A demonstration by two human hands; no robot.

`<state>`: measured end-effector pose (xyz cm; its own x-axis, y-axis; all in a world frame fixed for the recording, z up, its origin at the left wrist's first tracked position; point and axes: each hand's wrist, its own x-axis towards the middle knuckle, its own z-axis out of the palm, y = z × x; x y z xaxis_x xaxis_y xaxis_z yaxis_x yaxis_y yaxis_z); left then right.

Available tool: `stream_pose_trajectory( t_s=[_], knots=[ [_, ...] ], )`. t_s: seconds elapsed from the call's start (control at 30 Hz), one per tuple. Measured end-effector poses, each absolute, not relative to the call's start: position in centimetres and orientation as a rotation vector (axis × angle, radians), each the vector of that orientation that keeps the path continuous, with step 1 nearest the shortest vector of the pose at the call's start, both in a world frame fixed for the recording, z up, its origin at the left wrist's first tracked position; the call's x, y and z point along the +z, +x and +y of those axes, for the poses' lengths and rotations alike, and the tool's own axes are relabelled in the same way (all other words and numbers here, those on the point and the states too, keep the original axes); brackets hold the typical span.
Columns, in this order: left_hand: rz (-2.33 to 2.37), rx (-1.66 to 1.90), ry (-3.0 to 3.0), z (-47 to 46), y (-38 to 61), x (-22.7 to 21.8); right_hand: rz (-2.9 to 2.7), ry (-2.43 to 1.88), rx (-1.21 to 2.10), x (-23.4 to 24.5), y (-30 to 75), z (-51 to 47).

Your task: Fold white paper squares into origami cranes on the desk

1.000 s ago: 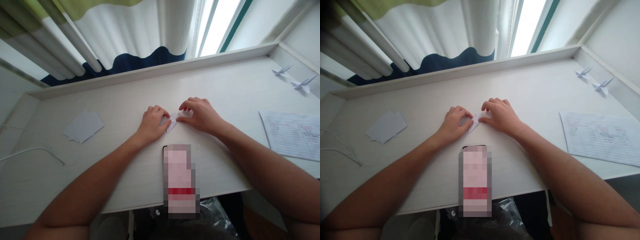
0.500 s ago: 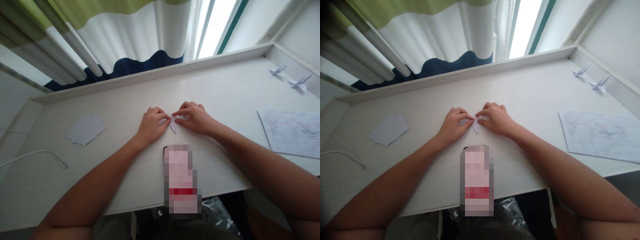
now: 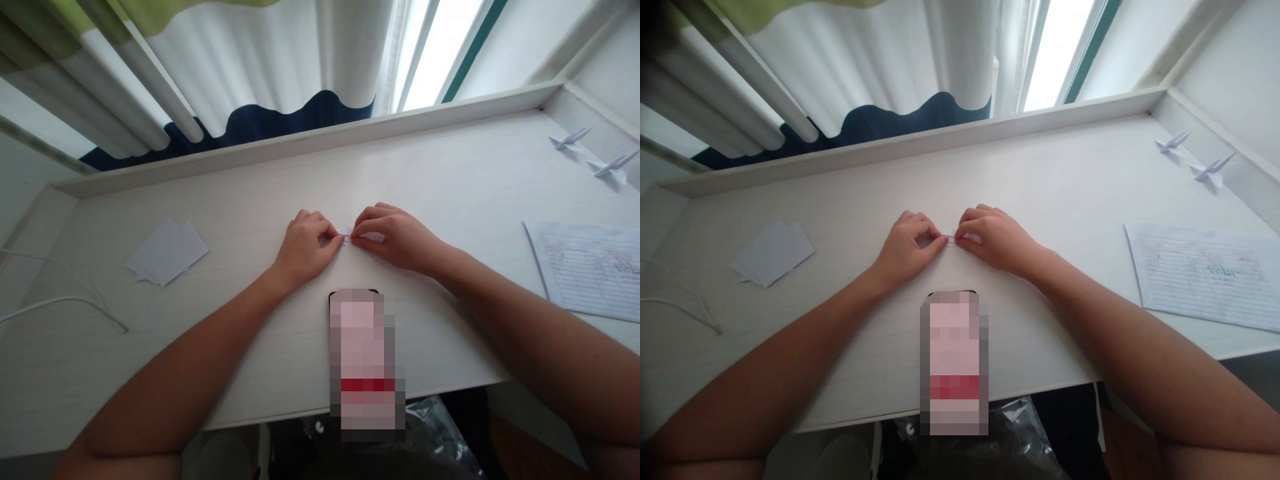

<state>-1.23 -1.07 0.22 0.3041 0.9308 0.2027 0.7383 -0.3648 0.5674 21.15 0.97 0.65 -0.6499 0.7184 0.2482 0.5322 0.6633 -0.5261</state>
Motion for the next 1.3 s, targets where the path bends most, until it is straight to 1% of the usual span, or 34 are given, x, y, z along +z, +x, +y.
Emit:
stream_pose_trajectory(
  t_s=[0.33,0.57,0.8,1.1,1.3],
  knots=[
    [1.589,0.778,2.198,-1.0,-1.3,-0.1,-2.413,-1.034,0.572,0.0,21.4,1.3],
    [1.49,0.685,2.223,-0.9,-1.4,0.0,-2.381,-1.028,0.628,0.3,21.8,1.8],
    [1.502,0.69,2.223,-1.0,-1.0,0.2,-2.328,-1.056,0.63,0.3,21.1,1.5],
    [1.44,0.73,2.284,-1.0,-1.1,0.2,-2.247,-1.128,0.731,0.0,20.6,1.4],
    [1.44,0.676,2.301,-0.9,-1.2,0.4,-2.23,-1.212,0.746,0.1,20.2,1.0]
  ],
)
